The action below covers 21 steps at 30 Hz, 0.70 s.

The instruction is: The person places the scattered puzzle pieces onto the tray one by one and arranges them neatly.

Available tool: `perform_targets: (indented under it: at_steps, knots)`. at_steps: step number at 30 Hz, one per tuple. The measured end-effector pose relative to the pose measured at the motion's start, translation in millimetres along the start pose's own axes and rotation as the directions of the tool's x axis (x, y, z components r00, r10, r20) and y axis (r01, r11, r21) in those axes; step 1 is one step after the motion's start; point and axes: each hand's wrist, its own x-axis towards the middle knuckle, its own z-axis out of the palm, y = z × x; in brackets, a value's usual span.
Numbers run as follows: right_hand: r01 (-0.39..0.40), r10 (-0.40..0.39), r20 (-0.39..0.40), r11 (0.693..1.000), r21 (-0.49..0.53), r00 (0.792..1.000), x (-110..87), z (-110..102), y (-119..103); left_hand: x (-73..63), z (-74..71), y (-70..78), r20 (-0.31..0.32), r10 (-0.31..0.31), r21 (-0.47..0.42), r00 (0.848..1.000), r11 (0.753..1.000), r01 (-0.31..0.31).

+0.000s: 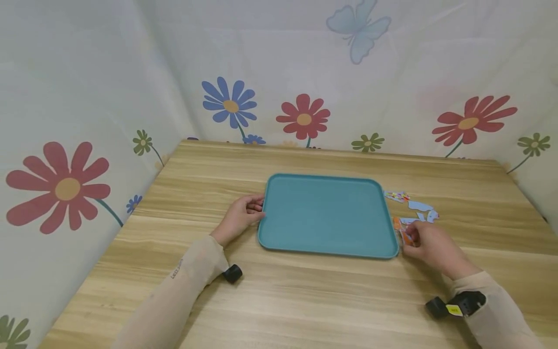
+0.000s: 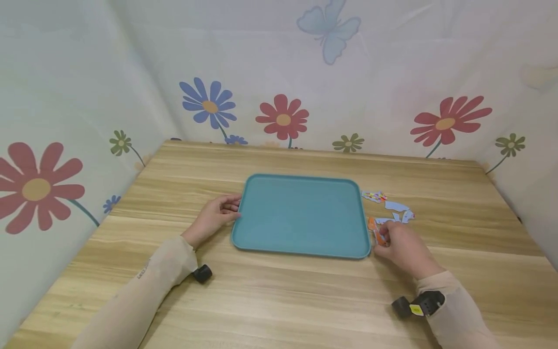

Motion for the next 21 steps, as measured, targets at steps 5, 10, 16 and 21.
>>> perform_targets:
  at_steps: [5, 10, 16, 21]
  knots:
    - [-0.032, 0.031, 0.012, 0.999, 0.011, 0.999, 1.4, -9, -1, 0.5, 1.0, -1.7, -0.002, 0.0, -0.002, 1.0, 1.0, 0.0]
    - [-0.041, 0.041, 0.041, 0.999, 0.016, 0.998, 8.3, -21, -6, -2.6, 0.1, 4.8, 0.001, -0.001, 0.014, 1.0, 1.0, 0.001]
    - [-0.045, 0.042, 0.073, 0.998, 0.036, 0.996, 15.8, -33, -11, 0.1, 1.1, 0.3, -0.003, 0.007, 0.033, 1.0, 0.999, -0.007]
    - [-0.046, 0.042, 0.077, 0.998, 0.053, 0.996, 22.1, -43, -14, 0.4, 1.4, 1.3, 0.0, 0.011, 0.045, 1.0, 0.999, -0.011]
